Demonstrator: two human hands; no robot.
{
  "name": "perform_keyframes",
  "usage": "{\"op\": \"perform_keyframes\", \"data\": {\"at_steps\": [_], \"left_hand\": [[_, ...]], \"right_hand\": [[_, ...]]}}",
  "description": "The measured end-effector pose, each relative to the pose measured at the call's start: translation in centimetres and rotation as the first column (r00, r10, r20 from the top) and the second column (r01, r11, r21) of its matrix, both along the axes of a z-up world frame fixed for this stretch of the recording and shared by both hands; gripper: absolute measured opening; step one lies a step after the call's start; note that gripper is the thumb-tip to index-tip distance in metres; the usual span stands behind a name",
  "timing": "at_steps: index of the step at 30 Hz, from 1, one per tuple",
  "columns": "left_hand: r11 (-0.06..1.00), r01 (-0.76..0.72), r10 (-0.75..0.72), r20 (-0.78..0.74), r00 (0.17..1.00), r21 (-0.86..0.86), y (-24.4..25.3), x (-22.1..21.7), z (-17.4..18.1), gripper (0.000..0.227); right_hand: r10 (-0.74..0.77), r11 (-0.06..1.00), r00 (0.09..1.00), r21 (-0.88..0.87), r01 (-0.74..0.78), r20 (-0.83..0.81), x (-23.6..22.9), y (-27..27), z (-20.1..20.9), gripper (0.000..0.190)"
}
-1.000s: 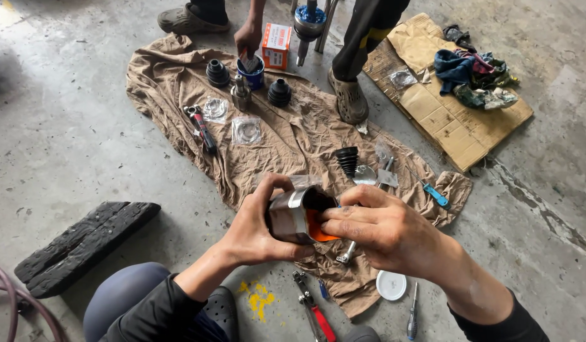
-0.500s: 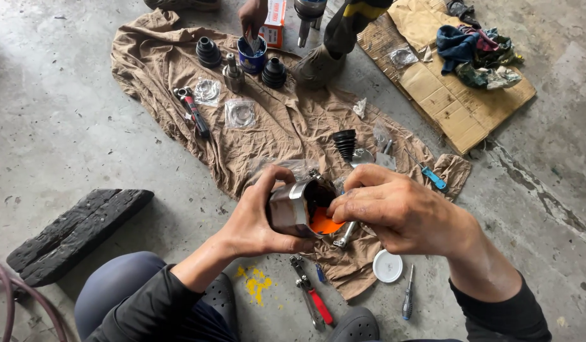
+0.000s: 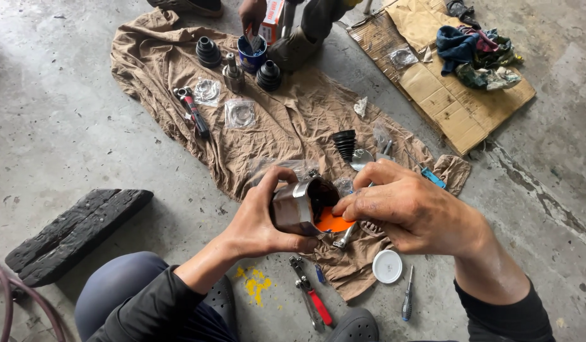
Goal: Repairing a CV axle by applying grease and installing boots.
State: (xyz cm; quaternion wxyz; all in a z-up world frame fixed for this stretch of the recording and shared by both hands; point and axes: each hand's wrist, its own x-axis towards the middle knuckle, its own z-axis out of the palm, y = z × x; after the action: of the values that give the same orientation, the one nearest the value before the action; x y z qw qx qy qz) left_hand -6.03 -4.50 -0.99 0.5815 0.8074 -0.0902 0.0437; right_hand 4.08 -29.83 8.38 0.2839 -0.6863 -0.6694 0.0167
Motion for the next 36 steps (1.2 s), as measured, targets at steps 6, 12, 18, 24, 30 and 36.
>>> {"op": "perform_keyframes", "data": {"at_steps": [6,12,18,24,30,36], "left_hand": [[0.999,-0.01,0.011,-0.016,1.0,0.031,-0.2,0.0,0.2,0.091],[1.0,0.003,-0.003,0.008,1.0,0.011,0.3,0.1,-0.4,0.093],[1.0,0.013,-0.01,0.091,0.996,-0.028,0.2,0.1,-1.2,0.096],[0.989,0.061,-0.049,0.092,0.995,-0.135,-0.1,0.3,-1.8,0.092],[0.997,0.015,-0.003,0.164,0.986,-0.075,-1.8,1.2,-1.8,0.095],[0.997,-0.075,0.073,0.186,0.98,0.001,-5.2,1.9,-0.3,0.093]], "right_hand": [[-0.007,1.0,1.0,-0.02,0.006,-0.013,-0.2,-0.2,0.3,0.042],[0.01,0.997,1.0,0.07,-0.011,0.01,0.5,-0.6,-0.2,0.046],[-0.01,0.989,0.999,0.149,0.015,-0.039,1.3,-1.6,-0.3,0.042],[-0.084,0.961,0.963,0.235,0.146,-0.257,1.0,-2.1,-0.6,0.04],[-0.113,0.965,0.95,0.196,0.175,-0.292,1.0,-2.2,-1.0,0.035],[-0.177,0.91,0.827,0.232,0.344,-0.533,2.9,-6.9,-2.8,0.051]]}}
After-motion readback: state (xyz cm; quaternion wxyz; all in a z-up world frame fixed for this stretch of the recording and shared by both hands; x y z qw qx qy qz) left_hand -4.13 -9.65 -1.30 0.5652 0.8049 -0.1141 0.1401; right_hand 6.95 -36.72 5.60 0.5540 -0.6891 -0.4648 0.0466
